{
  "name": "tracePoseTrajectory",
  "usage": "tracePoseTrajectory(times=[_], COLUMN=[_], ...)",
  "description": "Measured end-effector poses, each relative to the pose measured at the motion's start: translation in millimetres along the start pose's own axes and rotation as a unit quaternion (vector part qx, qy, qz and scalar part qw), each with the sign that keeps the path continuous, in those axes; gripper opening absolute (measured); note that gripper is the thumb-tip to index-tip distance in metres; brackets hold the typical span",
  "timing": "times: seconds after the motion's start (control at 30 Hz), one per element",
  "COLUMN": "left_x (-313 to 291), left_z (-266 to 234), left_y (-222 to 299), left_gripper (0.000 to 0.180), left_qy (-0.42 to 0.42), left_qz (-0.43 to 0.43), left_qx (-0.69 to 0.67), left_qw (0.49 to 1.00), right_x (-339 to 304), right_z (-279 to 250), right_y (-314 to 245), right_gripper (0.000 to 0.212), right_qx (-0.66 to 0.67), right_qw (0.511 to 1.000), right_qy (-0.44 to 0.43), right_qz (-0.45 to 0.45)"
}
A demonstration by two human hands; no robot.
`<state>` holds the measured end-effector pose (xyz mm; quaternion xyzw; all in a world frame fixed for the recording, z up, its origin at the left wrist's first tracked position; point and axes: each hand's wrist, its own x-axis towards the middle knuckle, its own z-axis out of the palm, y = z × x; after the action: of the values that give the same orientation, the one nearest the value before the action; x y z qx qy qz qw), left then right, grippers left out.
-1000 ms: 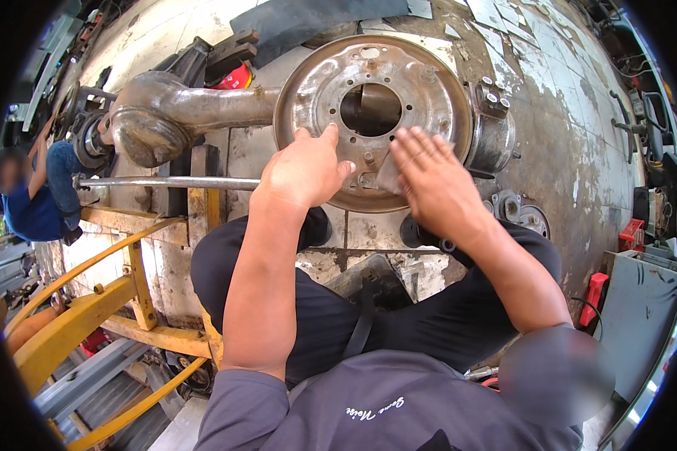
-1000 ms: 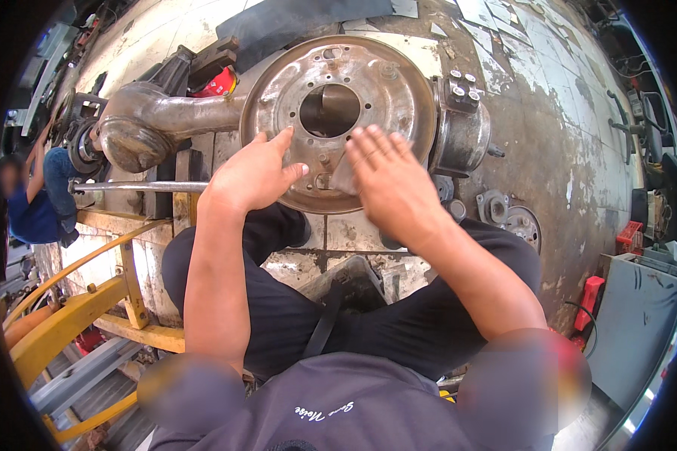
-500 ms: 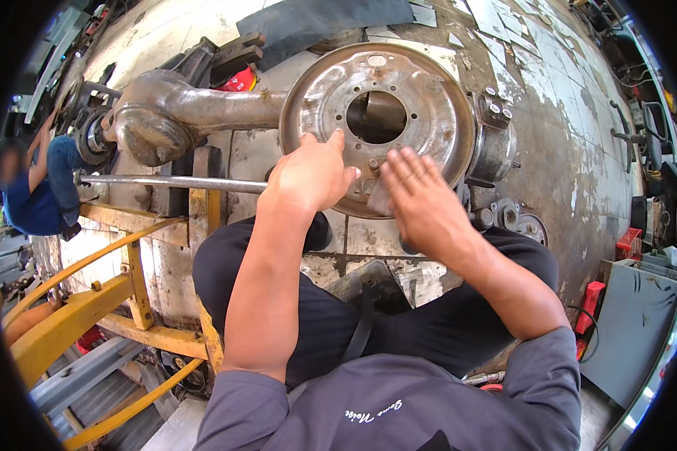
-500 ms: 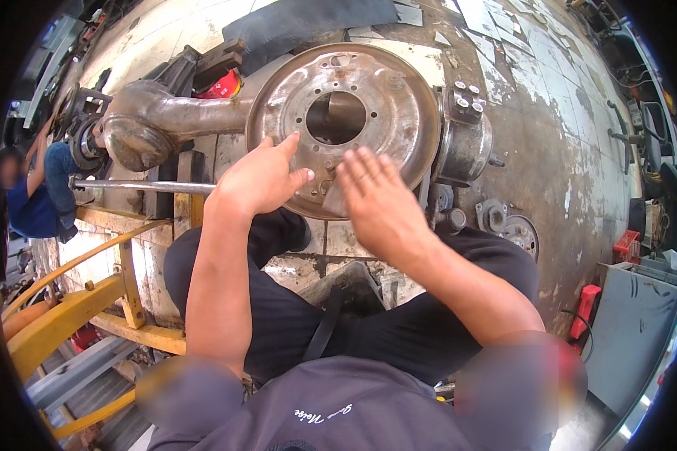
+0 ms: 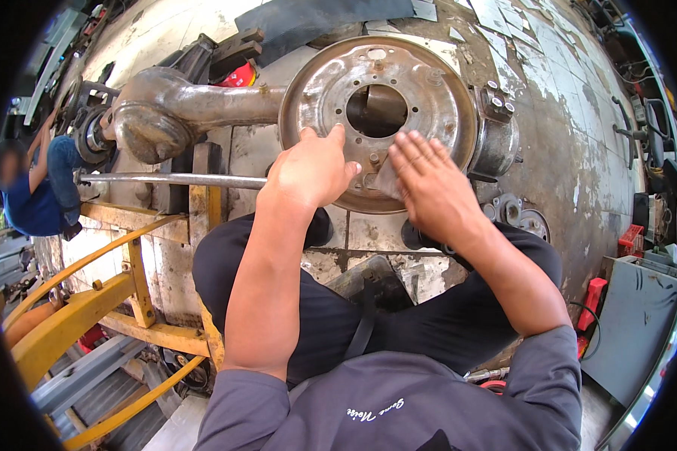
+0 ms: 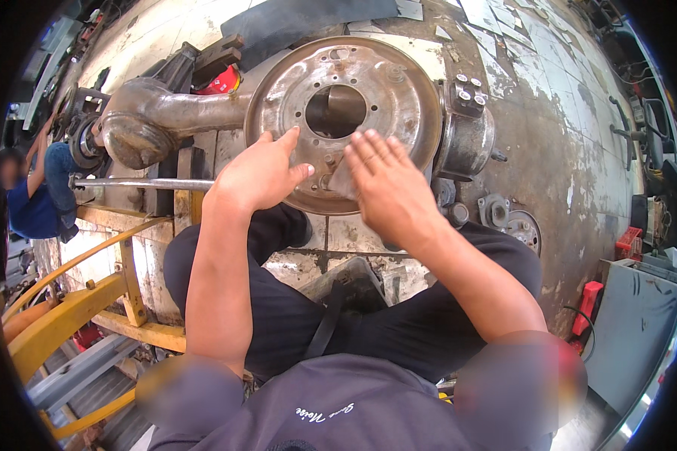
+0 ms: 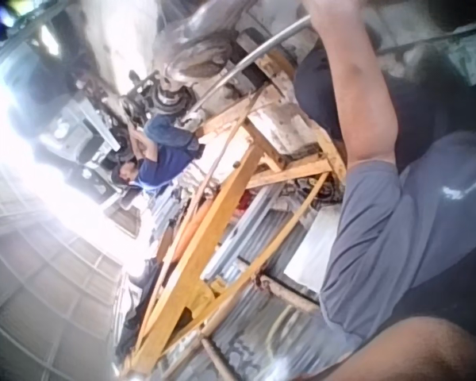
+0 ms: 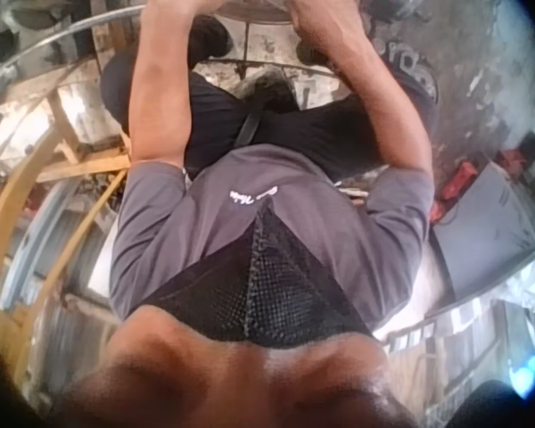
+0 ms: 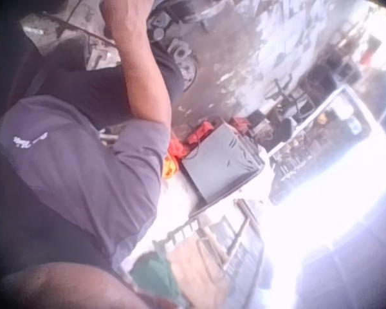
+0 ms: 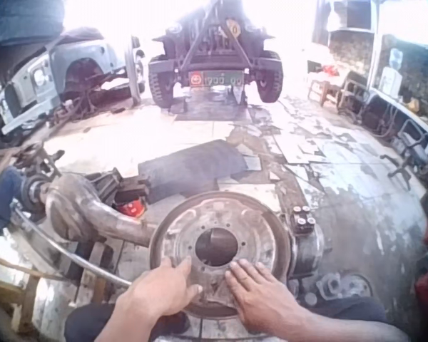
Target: The person sits on the floor and uses a sanding block to smooth the surface of a brake drum. They repeatedly rub the sanding block against the drum's face and inner rim while holding it steady with the other hand.
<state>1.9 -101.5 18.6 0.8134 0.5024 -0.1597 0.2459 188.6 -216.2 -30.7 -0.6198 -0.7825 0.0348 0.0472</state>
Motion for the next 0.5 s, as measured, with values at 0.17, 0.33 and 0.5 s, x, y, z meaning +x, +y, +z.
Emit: tracePoseTrajectory(times=[0.17, 0.33, 0.5], left_x=[1, 2, 1], left_z=[1, -3, 2], left_y=[0, 1, 1], left_gripper=[0.065, 0.066, 0.064], left_qy=[0.001, -0.022, 0.002], left_qz=[-0.005, -0.010, -0.009], left_qx=[-0.007, -0.004, -0.004], left_qw=[1.000, 1.000, 1.000], right_x=[-5, -1, -3], right_z=[8, -3, 3], right_y=[-13, -6, -8], right_gripper=[0.050, 0.048, 0.047], right_qx=[-0.050, 0.029, -0.016], right_qw=[0.999, 0.999, 0.999], right_qy=[0.000, -0.006, 0.007], right_qz=[-0.012, -0.042, -0.030])
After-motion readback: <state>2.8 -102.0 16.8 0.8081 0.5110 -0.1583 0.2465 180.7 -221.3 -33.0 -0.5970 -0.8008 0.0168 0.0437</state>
